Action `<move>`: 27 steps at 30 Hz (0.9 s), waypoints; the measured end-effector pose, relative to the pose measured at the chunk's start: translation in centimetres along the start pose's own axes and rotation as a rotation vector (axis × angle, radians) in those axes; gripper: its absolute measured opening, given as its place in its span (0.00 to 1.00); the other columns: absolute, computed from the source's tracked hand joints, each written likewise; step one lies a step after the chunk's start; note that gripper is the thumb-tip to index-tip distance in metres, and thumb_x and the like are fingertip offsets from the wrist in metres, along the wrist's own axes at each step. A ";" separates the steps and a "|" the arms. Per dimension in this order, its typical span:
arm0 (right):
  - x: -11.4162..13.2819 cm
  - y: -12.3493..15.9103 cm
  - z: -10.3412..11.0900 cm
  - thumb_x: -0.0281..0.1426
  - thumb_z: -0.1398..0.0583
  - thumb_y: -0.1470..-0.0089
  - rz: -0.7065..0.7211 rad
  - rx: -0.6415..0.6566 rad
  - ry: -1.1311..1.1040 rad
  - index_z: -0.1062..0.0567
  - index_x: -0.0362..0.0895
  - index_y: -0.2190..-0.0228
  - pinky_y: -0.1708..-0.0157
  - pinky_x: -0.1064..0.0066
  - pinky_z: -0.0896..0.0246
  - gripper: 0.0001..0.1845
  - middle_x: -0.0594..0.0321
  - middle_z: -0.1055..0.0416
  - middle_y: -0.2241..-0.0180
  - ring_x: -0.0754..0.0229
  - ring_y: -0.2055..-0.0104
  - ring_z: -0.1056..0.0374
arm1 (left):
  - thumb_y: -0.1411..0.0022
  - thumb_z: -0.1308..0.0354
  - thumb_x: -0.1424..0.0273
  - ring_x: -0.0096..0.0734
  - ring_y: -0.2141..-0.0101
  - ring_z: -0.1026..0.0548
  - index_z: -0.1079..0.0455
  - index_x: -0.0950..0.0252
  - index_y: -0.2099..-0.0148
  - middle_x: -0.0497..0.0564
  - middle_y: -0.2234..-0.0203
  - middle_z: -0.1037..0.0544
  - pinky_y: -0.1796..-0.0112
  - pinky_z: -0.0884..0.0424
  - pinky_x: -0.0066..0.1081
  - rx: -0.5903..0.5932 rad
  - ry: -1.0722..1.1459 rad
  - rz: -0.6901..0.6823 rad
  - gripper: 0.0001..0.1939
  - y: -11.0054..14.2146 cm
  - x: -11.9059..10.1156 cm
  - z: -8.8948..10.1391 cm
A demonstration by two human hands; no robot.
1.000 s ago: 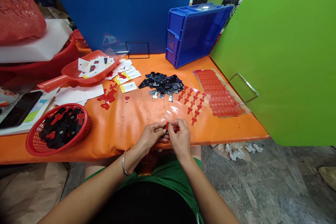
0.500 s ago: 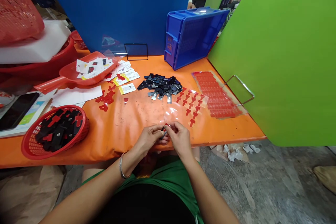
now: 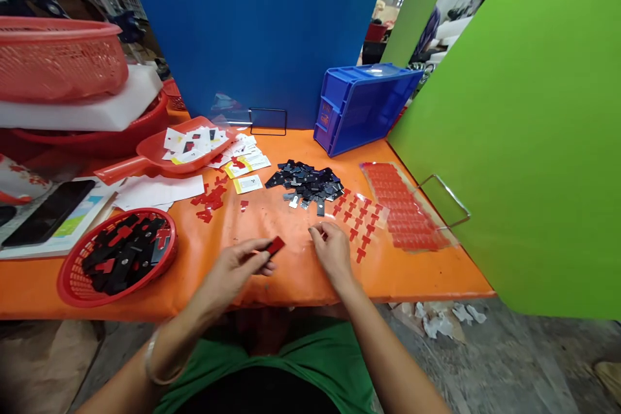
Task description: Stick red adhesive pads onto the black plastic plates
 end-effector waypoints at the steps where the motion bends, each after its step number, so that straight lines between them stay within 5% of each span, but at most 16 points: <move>1: 0.3 -0.9 -0.7 0.35 0.45 0.49 0.017 0.010 0.068 0.28 0.43 0.77 0.70 0.71 0.45 0.11 0.62 0.30 0.75 0.60 0.71 0.36 | 0.43 0.45 0.63 0.32 0.70 0.25 0.29 0.69 0.54 0.54 0.68 0.25 0.63 0.28 0.34 -0.090 -0.101 -0.077 0.18 0.5 -1.1 2.3; 4: 1.0 -3.5 -3.0 0.32 0.44 0.49 0.018 0.053 0.295 0.27 0.43 0.74 0.70 0.72 0.46 0.07 0.59 0.30 0.70 0.59 0.67 0.35 | 0.41 0.48 0.62 0.35 0.62 0.27 0.28 0.64 0.53 0.53 0.61 0.26 0.57 0.31 0.35 -0.386 -0.545 -0.274 0.17 2.2 -4.0 9.6; 7: 1.9 -5.5 -4.8 0.36 0.43 0.48 0.007 0.047 0.495 0.27 0.43 0.67 0.71 0.71 0.46 0.10 0.56 0.32 0.63 0.55 0.62 0.35 | 0.40 0.51 0.62 0.39 0.57 0.29 0.29 0.61 0.51 0.53 0.58 0.27 0.53 0.35 0.36 -0.637 -0.900 -0.320 0.18 4.0 -5.5 15.6; 10: 2.6 -6.7 -5.8 0.41 0.44 0.47 -0.020 0.073 0.644 0.28 0.41 0.63 0.69 0.69 0.44 0.16 0.52 0.34 0.59 0.52 0.60 0.34 | 0.40 0.52 0.64 0.42 0.55 0.30 0.29 0.62 0.51 0.54 0.59 0.27 0.52 0.35 0.40 -0.770 -1.057 -0.273 0.18 5.2 -5.8 19.1; 12: 2.8 -7.2 -6.1 0.41 0.45 0.46 -0.044 0.113 0.695 0.28 0.40 0.61 0.68 0.67 0.44 0.17 0.50 0.34 0.59 0.52 0.60 0.33 | 0.41 0.51 0.64 0.43 0.54 0.30 0.29 0.62 0.51 0.54 0.58 0.27 0.52 0.35 0.41 -0.849 -1.094 -0.271 0.18 5.6 -6.1 19.8; 16: 2.6 -7.4 -6.1 0.33 0.47 0.44 -0.094 0.162 0.723 0.26 0.40 0.63 0.69 0.68 0.43 0.13 0.51 0.31 0.60 0.54 0.64 0.31 | 0.40 0.50 0.64 0.39 0.54 0.30 0.29 0.61 0.52 0.53 0.57 0.28 0.50 0.37 0.37 -0.885 -1.025 -0.397 0.17 5.4 -6.7 17.3; 21: 2.2 -6.3 -5.6 0.29 0.50 0.43 -0.011 0.153 0.722 0.25 0.41 0.67 0.72 0.70 0.45 0.13 0.53 0.30 0.63 0.57 0.67 0.31 | 0.39 0.49 0.65 0.35 0.55 0.29 0.28 0.61 0.54 0.52 0.58 0.26 0.51 0.36 0.34 -0.527 -0.808 -0.441 0.14 2.1 -4.9 10.8; 24: 2.3 -4.3 -4.7 0.29 0.51 0.41 0.208 0.132 0.653 0.26 0.42 0.68 0.73 0.72 0.45 0.15 0.56 0.30 0.66 0.60 0.69 0.33 | 0.40 0.47 0.62 0.35 0.56 0.28 0.28 0.62 0.55 0.53 0.57 0.26 0.52 0.34 0.35 -0.296 -0.604 -0.292 0.14 -1.0 -2.3 7.2; 27: 3.0 -1.1 -3.6 0.28 0.53 0.39 0.518 0.150 0.485 0.27 0.44 0.64 0.69 0.72 0.42 0.15 0.57 0.31 0.67 0.60 0.65 0.35 | 0.40 0.48 0.57 0.34 0.65 0.24 0.32 0.66 0.51 0.57 0.61 0.25 0.60 0.29 0.35 -0.185 -0.212 0.052 0.21 -3.5 0.8 4.7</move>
Point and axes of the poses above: each hand's wrist, its own y-axis away from the middle knuckle, its own z-axis out of the back of the hand, x = y × z, the point moved 4 cm from there along -y, towards the middle knuckle
